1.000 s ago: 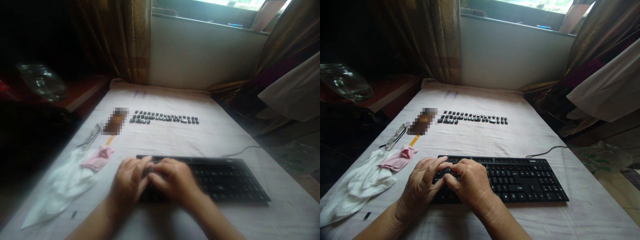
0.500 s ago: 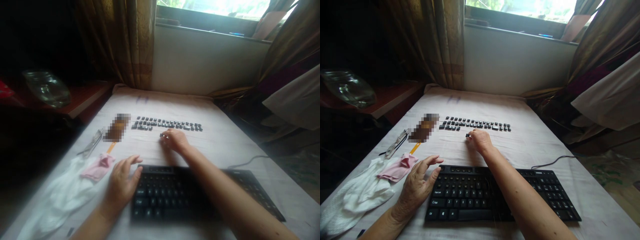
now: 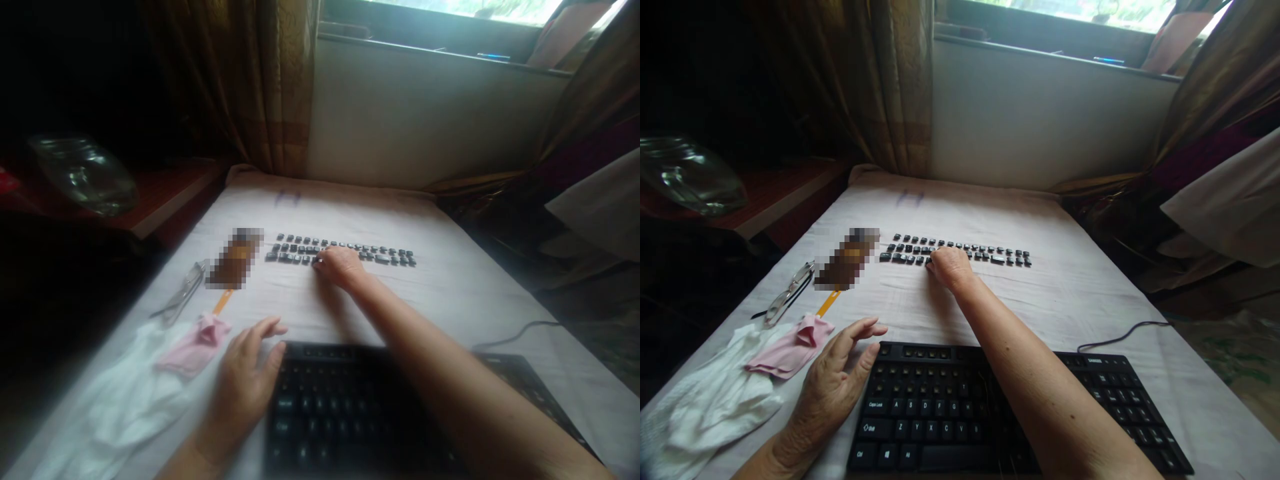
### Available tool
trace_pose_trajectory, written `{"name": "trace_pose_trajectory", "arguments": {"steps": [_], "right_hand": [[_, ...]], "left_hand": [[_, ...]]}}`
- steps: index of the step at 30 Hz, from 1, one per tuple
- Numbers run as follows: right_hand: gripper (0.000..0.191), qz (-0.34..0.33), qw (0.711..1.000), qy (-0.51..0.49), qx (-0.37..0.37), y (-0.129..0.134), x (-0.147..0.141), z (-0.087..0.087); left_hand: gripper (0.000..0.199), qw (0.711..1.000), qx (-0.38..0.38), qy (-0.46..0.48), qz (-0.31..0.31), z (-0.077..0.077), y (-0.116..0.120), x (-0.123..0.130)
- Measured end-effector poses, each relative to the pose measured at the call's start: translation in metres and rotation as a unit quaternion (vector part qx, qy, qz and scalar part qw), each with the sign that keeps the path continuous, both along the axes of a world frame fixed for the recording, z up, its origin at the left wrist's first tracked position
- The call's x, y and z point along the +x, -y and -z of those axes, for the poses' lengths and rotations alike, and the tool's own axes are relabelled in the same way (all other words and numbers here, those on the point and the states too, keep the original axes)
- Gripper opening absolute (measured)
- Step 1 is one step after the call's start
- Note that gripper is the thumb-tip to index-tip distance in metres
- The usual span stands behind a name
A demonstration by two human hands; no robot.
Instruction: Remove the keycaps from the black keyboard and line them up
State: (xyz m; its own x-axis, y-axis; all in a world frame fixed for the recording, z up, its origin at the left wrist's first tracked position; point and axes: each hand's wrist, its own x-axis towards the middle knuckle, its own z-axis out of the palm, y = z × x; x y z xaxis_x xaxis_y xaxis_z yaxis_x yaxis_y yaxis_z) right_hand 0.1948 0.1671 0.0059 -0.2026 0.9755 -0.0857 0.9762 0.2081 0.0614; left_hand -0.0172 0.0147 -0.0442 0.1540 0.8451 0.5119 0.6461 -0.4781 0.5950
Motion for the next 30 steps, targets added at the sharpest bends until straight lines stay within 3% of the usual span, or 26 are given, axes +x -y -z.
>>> {"name": "trace_pose_trajectory", "arguments": {"steps": [13, 19, 24, 28, 30], "right_hand": [[0.030, 0.003, 1.000, 0.002, -0.007, -0.004, -0.003, 0.001], [0.027, 0.008, 1.000, -0.016, 0.004, 0.005, 0.010, 0.003], [0.026, 0.007, 0.999, -0.044, 0.022, 0.041, 0.038, -0.004], [0.025, -0.010, 0.997, -0.067, 0.029, 0.091, 0.064, -0.008], [0.023, -0.055, 0.992, -0.105, 0.044, 0.119, 0.076, -0.008]], "left_hand": [[0.028, 1.000, 0.002, -0.008, 0.003, 0.000, 0.000, 0.001], [0.027, 1.000, 0.008, -0.001, 0.002, 0.002, 0.000, 0.000], [0.025, 1.000, -0.020, 0.000, 0.000, 0.000, -0.001, 0.000], [0.025, 0.999, -0.046, -0.005, 0.001, -0.004, -0.002, 0.000], [0.026, 0.998, -0.063, -0.005, 0.004, -0.005, -0.002, 0.001]]}}
